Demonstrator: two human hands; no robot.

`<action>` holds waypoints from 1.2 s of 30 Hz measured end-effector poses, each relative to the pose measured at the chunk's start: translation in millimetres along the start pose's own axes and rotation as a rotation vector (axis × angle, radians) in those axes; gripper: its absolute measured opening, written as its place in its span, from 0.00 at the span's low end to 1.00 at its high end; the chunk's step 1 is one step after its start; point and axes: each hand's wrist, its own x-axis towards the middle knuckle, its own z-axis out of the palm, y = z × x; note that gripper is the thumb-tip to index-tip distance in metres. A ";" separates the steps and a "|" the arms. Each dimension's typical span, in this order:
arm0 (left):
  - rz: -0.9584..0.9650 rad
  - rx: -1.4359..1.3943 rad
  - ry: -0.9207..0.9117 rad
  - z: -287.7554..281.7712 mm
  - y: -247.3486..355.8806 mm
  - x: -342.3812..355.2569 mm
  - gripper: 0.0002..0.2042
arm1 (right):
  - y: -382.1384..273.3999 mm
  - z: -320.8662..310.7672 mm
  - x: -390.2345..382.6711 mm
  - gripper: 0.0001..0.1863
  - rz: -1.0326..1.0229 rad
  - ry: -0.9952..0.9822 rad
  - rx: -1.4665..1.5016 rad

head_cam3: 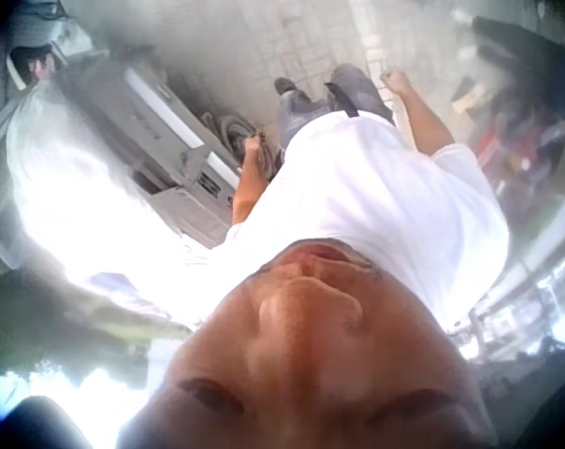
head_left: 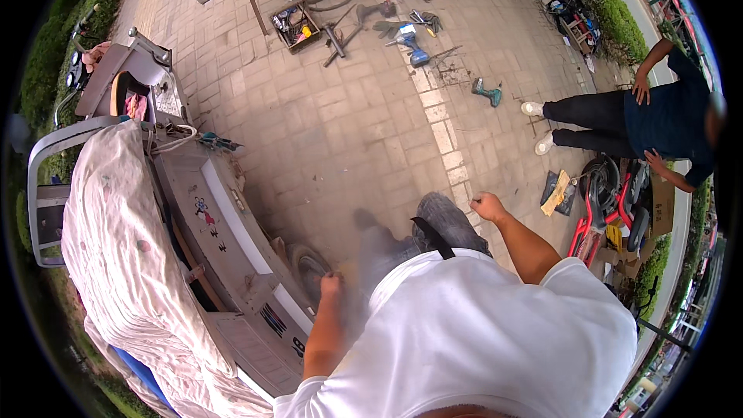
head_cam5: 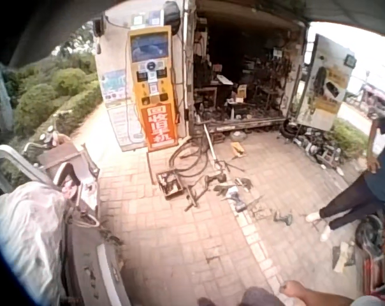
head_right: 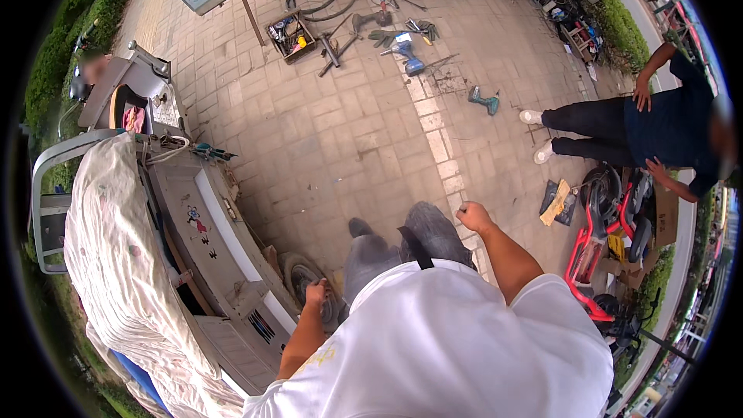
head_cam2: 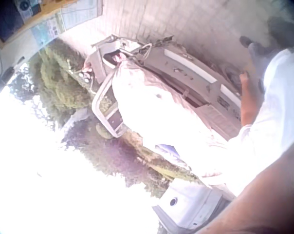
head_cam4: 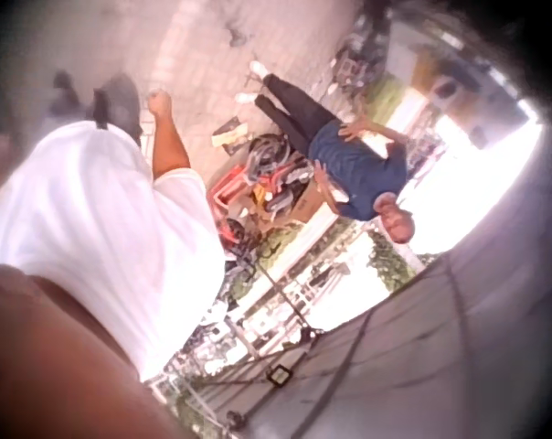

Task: The person works on the wheel area of a white three-wheeled vehicle. They use a metal rod to pry and adjust a metal flap near the tire, then use a screwdriver to manipulate components inside the wheel hub. The person also handles a red hose and various tools from a nearby toolbox.

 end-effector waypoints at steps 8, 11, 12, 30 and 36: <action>0.645 0.562 0.231 -6.5 332.9 22.4 0.19 | -111.6 -44.0 131.4 0.19 0.151 0.170 0.390; 0.892 0.425 0.067 85.4 470.4 -12.6 0.22 | -186.0 -48.1 230.6 0.23 0.228 -0.048 0.915; 0.999 0.424 -0.007 123.8 512.4 -26.7 0.22 | -208.5 -40.1 263.5 0.23 0.271 -0.038 1.143; 0.424 0.505 -0.125 295.4 803.8 269.1 0.18 | -55.4 -184.2 666.8 0.19 0.567 0.126 0.431; 0.403 0.474 -0.234 399.6 779.5 338.8 0.18 | 49.4 -190.5 807.2 0.18 0.622 0.189 0.331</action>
